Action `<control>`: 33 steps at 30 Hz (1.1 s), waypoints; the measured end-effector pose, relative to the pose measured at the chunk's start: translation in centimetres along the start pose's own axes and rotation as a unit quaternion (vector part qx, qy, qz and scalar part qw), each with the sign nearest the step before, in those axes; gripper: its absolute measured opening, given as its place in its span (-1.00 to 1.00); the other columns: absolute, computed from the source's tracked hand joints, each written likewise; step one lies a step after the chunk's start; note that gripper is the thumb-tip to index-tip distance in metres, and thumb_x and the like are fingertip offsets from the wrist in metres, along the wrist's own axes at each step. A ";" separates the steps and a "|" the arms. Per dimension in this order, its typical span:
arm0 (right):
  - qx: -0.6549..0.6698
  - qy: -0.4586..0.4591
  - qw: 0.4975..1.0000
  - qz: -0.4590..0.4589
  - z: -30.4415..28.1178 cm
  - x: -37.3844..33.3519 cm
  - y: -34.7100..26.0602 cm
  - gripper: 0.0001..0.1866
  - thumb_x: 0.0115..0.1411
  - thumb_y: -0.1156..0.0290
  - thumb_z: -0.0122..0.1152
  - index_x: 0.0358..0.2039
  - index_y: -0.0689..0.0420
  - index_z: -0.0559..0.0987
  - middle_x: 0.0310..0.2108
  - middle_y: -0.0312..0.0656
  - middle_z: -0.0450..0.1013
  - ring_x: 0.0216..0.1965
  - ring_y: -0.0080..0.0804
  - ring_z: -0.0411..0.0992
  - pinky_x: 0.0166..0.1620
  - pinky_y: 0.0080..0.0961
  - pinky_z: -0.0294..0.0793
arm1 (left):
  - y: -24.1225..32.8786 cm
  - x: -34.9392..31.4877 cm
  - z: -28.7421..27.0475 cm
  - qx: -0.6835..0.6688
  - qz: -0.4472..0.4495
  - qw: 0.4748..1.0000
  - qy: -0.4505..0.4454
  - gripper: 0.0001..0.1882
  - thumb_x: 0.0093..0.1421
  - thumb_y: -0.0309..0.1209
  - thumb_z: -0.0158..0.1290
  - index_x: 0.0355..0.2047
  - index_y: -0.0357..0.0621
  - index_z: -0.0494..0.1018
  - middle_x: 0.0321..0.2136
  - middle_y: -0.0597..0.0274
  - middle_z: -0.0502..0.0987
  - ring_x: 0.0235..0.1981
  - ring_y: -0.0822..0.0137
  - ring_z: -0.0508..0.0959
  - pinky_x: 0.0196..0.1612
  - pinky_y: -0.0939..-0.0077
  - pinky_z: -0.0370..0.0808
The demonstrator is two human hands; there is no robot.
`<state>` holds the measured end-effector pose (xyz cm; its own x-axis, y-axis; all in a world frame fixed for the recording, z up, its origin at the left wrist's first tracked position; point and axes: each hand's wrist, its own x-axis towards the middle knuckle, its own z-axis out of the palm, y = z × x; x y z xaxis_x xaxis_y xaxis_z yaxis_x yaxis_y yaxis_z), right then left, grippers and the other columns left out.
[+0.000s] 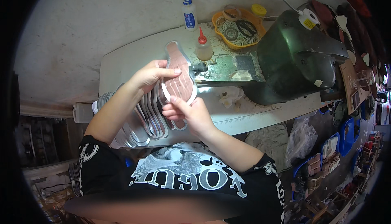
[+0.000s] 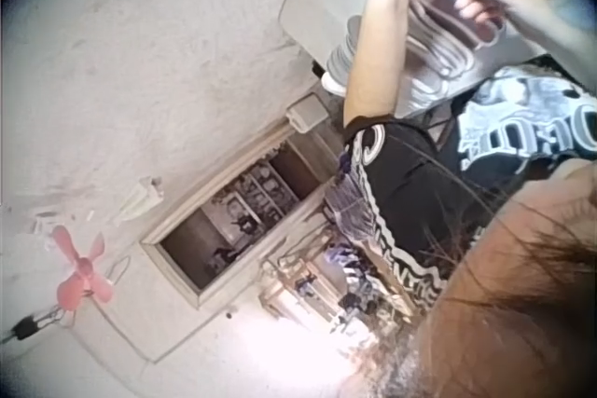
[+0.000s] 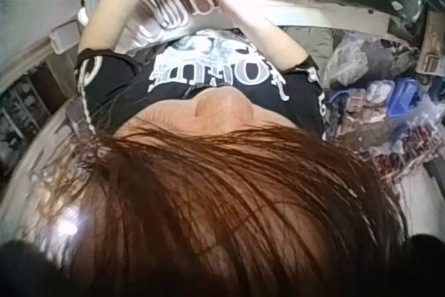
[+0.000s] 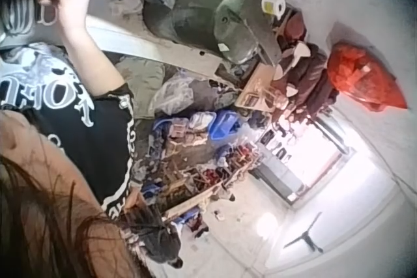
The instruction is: The recorder is applying a liquid adhesive to the edges of shoe insoles in a workshop setting.
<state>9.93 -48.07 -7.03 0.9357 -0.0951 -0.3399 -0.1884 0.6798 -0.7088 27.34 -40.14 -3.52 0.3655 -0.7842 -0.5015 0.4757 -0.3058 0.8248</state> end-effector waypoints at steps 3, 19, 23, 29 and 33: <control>0.040 0.022 0.999 -0.022 0.3 0.6 -0.3 -0.67 0.25 0.28 0.03 -0.14 0.31 0.45 -0.34 -0.02 0.52 -0.35 -0.33 0.56 -0.28 -0.50 0.56 | 0.0 0.7 -0.5 0.086 -0.014 0.991 0.104 -0.31 -0.07 -0.31 0.29 -0.01 -0.49 0.27 -0.15 -0.12 0.47 -0.10 0.21 0.50 0.05 0.42 0.36; 0.098 0.045 0.994 -0.022 0.5 1.6 -2.8 -0.56 0.29 0.21 -0.04 -0.03 0.36 0.37 -0.18 0.08 0.46 -0.22 -0.21 0.53 -0.24 -0.47 0.60 | 4.6 3.3 -4.1 0.366 -0.021 0.920 -0.137 -0.53 0.01 -0.17 0.25 -0.22 -0.22 0.36 -0.38 0.29 0.46 -0.32 0.47 0.44 -0.27 0.56 0.40; 0.107 0.032 0.994 -0.002 0.3 1.4 -3.2 -0.55 0.29 0.17 -0.05 -0.04 0.34 0.37 -0.18 0.04 0.46 -0.23 -0.21 0.53 -0.30 -0.46 0.62 | 3.4 1.3 -3.5 0.378 0.015 0.923 -0.065 -0.59 0.02 -0.16 0.24 -0.32 -0.23 0.39 -0.46 0.29 0.47 -0.39 0.49 0.43 -0.36 0.58 0.38; 0.058 0.027 0.997 0.035 -0.3 1.5 -3.7 -0.57 0.28 0.19 -0.04 -0.10 0.36 0.41 -0.23 0.03 0.48 -0.29 -0.23 0.55 -0.35 -0.53 0.61 | 1.2 0.0 -3.2 0.345 -0.006 0.939 -0.013 -0.59 0.06 -0.13 0.21 -0.39 -0.28 0.42 -0.54 0.26 0.49 -0.50 0.51 0.46 -0.46 0.63 0.39; -0.023 0.023 0.999 0.034 -0.7 1.1 -3.3 -0.65 0.24 0.20 0.02 -0.25 0.29 0.51 -0.38 -0.10 0.53 -0.35 -0.44 0.55 -0.38 -0.67 0.55 | 2.0 -1.1 -0.4 0.306 -0.063 0.950 0.005 -0.57 0.07 -0.09 0.19 -0.44 -0.30 0.46 -0.55 0.20 0.52 -0.55 0.47 0.51 -0.50 0.57 0.45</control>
<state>11.36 -50.95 -5.45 0.9060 -0.0840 -0.4149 -0.2648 0.6521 -0.7104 28.25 -39.72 -1.41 0.3452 -0.7163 -0.6065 -0.0374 -0.6562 0.7537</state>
